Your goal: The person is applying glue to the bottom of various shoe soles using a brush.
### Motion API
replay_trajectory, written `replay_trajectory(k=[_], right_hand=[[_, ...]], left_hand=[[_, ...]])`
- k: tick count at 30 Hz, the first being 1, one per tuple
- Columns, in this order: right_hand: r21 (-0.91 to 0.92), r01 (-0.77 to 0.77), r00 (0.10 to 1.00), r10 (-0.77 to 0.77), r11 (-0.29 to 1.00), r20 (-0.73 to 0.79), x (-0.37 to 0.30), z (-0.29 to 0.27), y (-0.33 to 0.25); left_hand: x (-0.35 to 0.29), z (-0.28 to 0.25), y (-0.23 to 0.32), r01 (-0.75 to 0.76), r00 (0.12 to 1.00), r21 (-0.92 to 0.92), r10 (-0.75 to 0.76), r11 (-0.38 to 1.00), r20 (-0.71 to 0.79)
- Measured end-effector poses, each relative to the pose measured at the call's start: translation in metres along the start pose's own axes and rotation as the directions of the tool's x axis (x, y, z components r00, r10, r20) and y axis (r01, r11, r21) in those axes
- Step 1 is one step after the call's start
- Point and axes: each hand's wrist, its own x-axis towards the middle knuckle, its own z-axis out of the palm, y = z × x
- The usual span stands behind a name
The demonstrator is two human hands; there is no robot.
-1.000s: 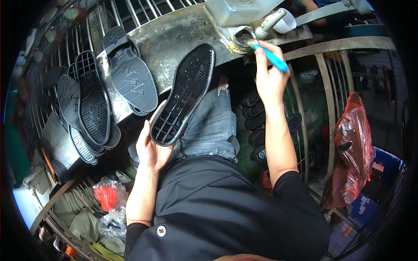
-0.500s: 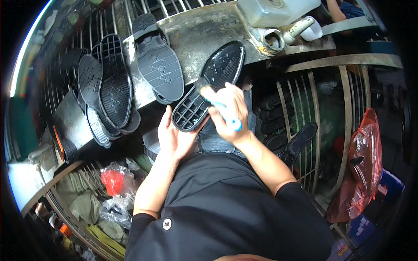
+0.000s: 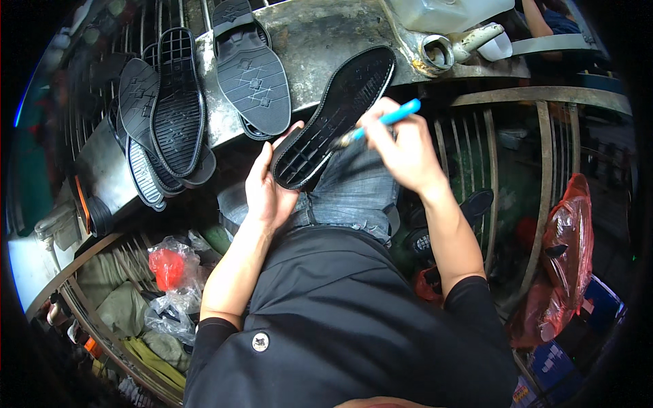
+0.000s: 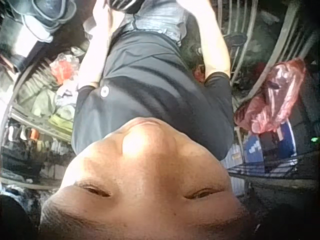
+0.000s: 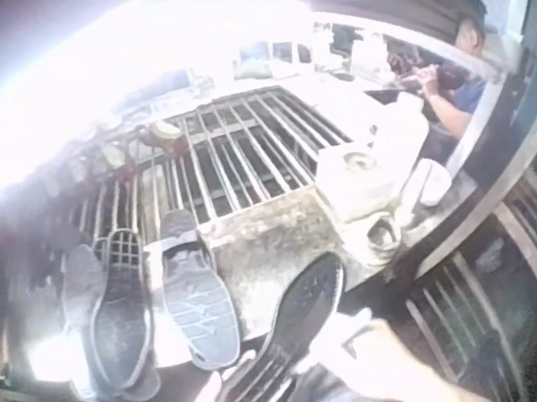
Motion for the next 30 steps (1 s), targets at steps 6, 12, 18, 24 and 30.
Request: replay_trajectory(k=[6, 12, 18, 24, 30], right_hand=[[-0.168, -0.035, 0.993, 0.016, 0.985, -0.114, 0.025, -0.031, 0.02], [-0.305, 0.036, 0.978, -0.096, 0.952, -0.184, 0.041, -0.058, 0.021], [-0.367, 0.161, 0.878, -0.303, 0.916, -0.37, 0.068, -0.06, 0.03], [-0.209, 0.099, 0.788, -0.205, 0.973, -0.581, 0.054, -0.024, 0.051], [0.076, 0.191, 0.714, -0.086, 0.979, -0.695, 0.042, -0.006, 0.043]], left_hand=[[-0.001, 0.002, 0.005, -0.082, 0.996, 0.131, 0.077, 0.988, 0.043], [-0.006, 0.005, 0.007, -0.075, 0.994, 0.165, 0.061, 0.983, 0.086], [-0.007, 0.012, 0.01, -0.027, 0.994, 0.143, 0.011, 0.989, 0.11], [-0.011, 0.01, 0.01, 0.028, 0.998, 0.025, -0.029, 0.999, 0.06], [-0.011, 0.011, 0.005, 0.05, 0.995, -0.083, -0.043, 0.995, 0.088]])
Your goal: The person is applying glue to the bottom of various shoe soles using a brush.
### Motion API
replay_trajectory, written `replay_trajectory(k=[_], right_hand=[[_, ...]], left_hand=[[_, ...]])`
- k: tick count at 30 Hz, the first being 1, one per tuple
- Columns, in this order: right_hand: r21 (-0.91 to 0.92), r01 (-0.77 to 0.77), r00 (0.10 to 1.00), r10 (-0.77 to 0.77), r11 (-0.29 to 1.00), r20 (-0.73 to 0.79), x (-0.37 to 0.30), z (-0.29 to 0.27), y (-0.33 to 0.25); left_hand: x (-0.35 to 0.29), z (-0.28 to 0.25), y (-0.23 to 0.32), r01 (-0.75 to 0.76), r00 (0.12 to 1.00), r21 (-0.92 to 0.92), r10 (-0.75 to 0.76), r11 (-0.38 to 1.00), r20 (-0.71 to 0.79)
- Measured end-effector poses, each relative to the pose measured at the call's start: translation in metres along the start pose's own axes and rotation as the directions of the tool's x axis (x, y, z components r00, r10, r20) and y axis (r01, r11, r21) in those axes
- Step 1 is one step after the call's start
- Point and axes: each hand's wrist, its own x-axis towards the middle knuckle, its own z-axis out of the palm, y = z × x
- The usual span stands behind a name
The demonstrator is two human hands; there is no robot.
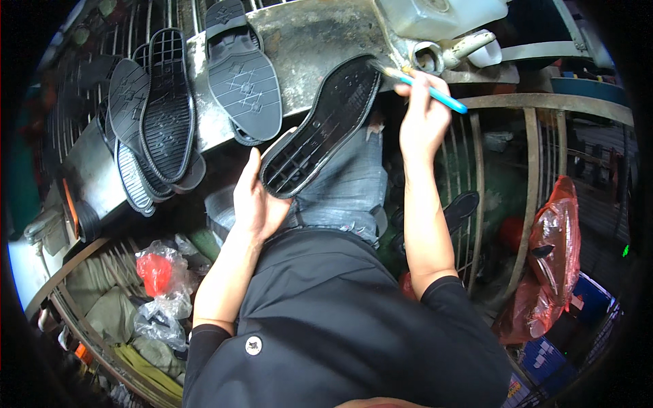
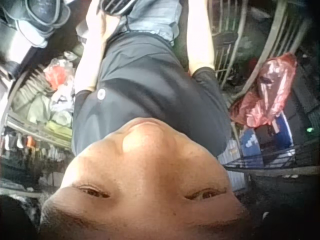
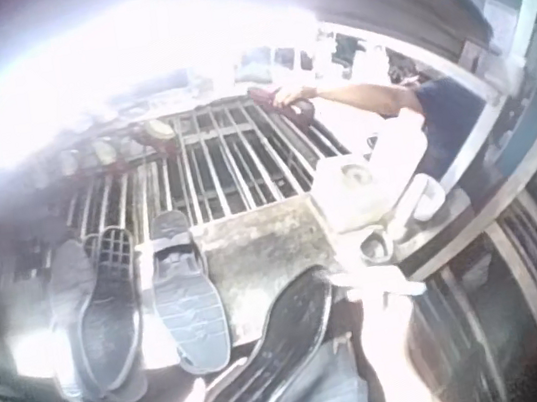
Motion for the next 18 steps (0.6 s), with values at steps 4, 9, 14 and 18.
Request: replay_trajectory(k=[4, 9, 14, 18], right_hand=[[-0.105, 0.151, 0.954, -0.117, 0.983, 0.275, -0.053, 0.027, -0.022], [0.054, 0.524, 0.762, -0.496, 0.85, 0.417, -0.129, 0.023, -0.053], [0.176, 0.406, 0.571, -0.399, 0.897, 0.718, -0.1, 0.006, -0.095], [0.036, 0.15, 0.572, -0.116, 0.988, 0.812, -0.037, -0.013, -0.109]], left_hand=[[-0.001, 0.001, -0.005, 0.052, 0.997, -0.096, -0.057, 0.994, -0.053], [0.002, -0.016, -0.009, 0.205, 0.944, -0.376, -0.081, 0.904, 0.32], [0.003, -0.007, -0.001, 0.19, 0.974, -0.336, -0.135, 0.923, 0.179], [0.004, 0.023, 0.011, 0.034, 0.999, 0.006, -0.035, 0.999, 0.027]])
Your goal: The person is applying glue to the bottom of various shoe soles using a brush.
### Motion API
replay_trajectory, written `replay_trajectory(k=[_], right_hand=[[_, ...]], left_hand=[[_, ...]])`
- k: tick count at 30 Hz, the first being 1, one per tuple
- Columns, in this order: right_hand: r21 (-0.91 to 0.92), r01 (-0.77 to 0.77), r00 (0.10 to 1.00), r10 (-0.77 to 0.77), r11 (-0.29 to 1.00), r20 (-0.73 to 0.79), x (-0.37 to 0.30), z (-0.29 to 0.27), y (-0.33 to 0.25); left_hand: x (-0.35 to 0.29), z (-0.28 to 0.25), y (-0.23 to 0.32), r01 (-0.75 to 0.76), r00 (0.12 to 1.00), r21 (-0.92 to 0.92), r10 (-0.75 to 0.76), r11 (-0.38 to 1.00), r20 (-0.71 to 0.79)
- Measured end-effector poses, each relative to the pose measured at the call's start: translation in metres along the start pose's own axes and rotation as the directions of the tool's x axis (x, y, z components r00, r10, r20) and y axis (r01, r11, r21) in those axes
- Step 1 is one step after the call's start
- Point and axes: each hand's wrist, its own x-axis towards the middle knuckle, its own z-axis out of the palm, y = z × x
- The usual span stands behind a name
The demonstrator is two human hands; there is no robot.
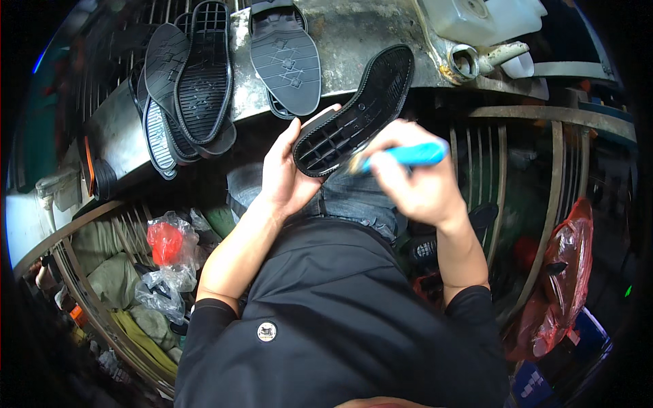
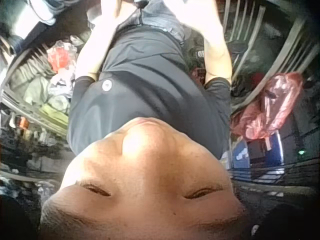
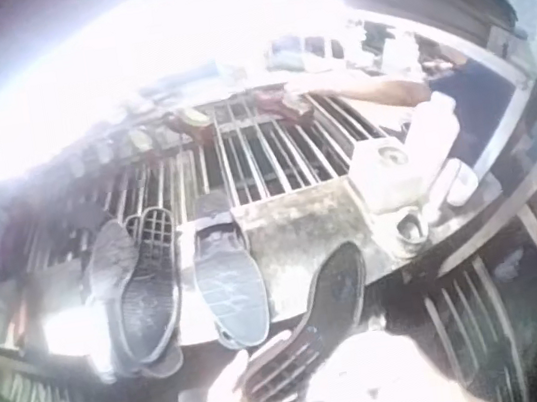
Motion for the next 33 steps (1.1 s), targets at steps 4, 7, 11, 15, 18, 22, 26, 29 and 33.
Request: replay_trajectory(k=[4, 7, 11, 15, 18, 22, 26, 29, 33], right_hand=[[0.095, 0.009, 0.884, 0.037, 0.995, -0.466, 0.011, 0.01, -0.002], [-0.074, 0.199, 0.866, -0.211, 0.977, -0.453, 0.018, 0.032, 0.009], [0.163, 0.264, 0.853, -0.151, 0.951, -0.5, 0.026, 0.052, 0.025], [0.156, 0.086, 0.913, -0.015, 0.984, -0.408, 0.024, 0.051, 0.033], [0.181, 0.083, 0.908, 0.001, 0.98, -0.419, 0.025, 0.054, 0.038], [0.205, 0.046, 0.915, 0.041, 0.978, -0.401, 0.026, 0.057, 0.042], [0.212, 0.048, 0.916, 0.042, 0.976, -0.4, 0.026, 0.057, 0.039], [0.215, 0.025, 0.897, 0.073, 0.976, -0.437, 0.018, 0.055, 0.043], [0.247, 0.014, 0.891, 0.1, 0.969, -0.442, 0.012, 0.059, 0.046]], left_hand=[[-0.005, 0.022, 0.016, -0.212, 0.977, 0.225, 0.212, 0.951, 0.022], [-0.004, 0.037, 0.044, -0.423, 0.906, 0.244, 0.404, 0.873, 0.126], [0.02, 0.069, 0.126, -0.585, 0.804, 0.292, 0.589, 0.757, 0.084], [0.084, 0.051, 0.222, -0.618, 0.771, 0.328, 0.633, 0.715, 0.071], [0.133, 0.032, 0.285, -0.648, 0.708, 0.367, 0.706, 0.668, -0.035], [0.182, 0.008, 0.335, -0.637, 0.631, 0.174, 0.637, 0.751, -0.442], [0.189, 0.006, 0.351, -0.585, 0.584, 0.254, 0.617, 0.77, -0.528], [0.171, 0.045, 0.322, -0.478, 0.693, 0.345, 0.588, 0.808, -0.418], [0.126, 0.062, 0.279, -0.342, 0.665, 0.735, 0.703, 0.586, -0.251]])
